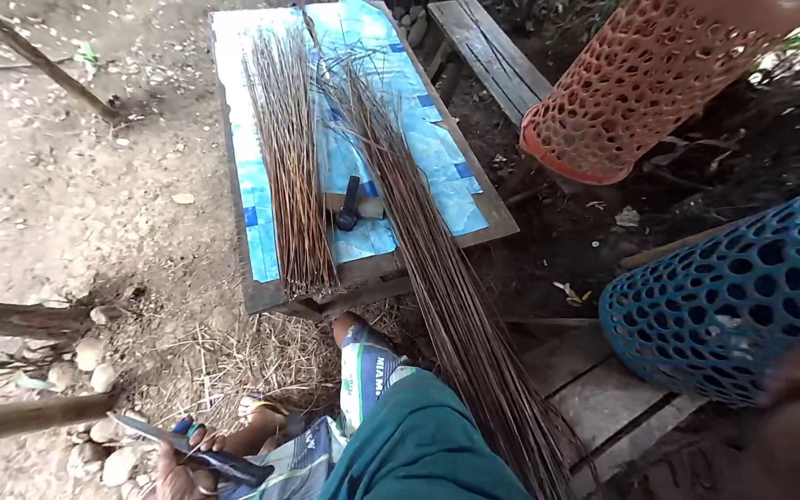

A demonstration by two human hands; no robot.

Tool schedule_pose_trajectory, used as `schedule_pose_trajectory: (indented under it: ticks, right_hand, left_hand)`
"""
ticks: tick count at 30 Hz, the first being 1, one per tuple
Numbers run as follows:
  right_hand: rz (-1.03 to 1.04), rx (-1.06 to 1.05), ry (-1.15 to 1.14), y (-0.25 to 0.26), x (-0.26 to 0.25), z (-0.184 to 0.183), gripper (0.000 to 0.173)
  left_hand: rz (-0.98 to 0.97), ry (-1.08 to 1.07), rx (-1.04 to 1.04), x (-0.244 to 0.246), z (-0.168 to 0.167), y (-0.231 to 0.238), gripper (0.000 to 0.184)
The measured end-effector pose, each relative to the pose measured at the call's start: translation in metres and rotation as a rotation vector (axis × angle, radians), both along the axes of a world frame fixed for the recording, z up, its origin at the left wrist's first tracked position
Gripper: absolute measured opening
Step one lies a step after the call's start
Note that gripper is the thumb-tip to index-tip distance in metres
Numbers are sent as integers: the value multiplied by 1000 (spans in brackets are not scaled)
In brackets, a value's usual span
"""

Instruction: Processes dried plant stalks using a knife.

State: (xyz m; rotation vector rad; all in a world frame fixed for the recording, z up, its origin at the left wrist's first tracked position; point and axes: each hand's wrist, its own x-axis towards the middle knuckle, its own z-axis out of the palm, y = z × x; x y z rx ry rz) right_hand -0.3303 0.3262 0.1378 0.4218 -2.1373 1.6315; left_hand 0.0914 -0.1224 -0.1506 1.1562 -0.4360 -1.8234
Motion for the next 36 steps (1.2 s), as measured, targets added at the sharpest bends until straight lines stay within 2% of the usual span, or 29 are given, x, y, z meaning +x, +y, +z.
schedule_pose_trajectory:
  ticks: [2,4,7,9,13,17,23,25,31,33,36]
  right_hand:
    - [8,170,-136,-32,3,-28,20]
    - [107,319,-313,-52,4,-90,31]
    - [157,374,-577,-73,11,-167,32]
    - [168,366,-600,-79,16,-192,29]
    - [98,329,-578,-81,10,-193,24]
    - [49,284,-518,-69,-4,-191,22]
    - [57,628,-595,-63,-8,-182,27]
    - [83,674,-643,-64,-9,-184,27]
    - [42,572,-649,-62,-12,-186,26]
    - [60,523,-717,-61,-13,-182,24]
    - [75,314,-866,-64,-13,-175,21]
  left_hand:
    - [3,-43,14,-4,3,1,61]
    - [12,-58,6,-7,8,3,60]
    - [33,-41,-23,-3,8,5,60]
    - [52,-6,-25,5,8,6,61]
    - [44,32,-20,5,3,4,61]
    - [36,-30,-23,-4,5,4,60]
    - [53,-53,-8,-7,7,7,59]
    - [58,-45,-10,-7,7,8,59]
    - [42,-27,-23,-5,6,7,62]
    - [38,-15,-25,-4,3,5,62]
    - [40,-40,-23,-3,2,4,60]
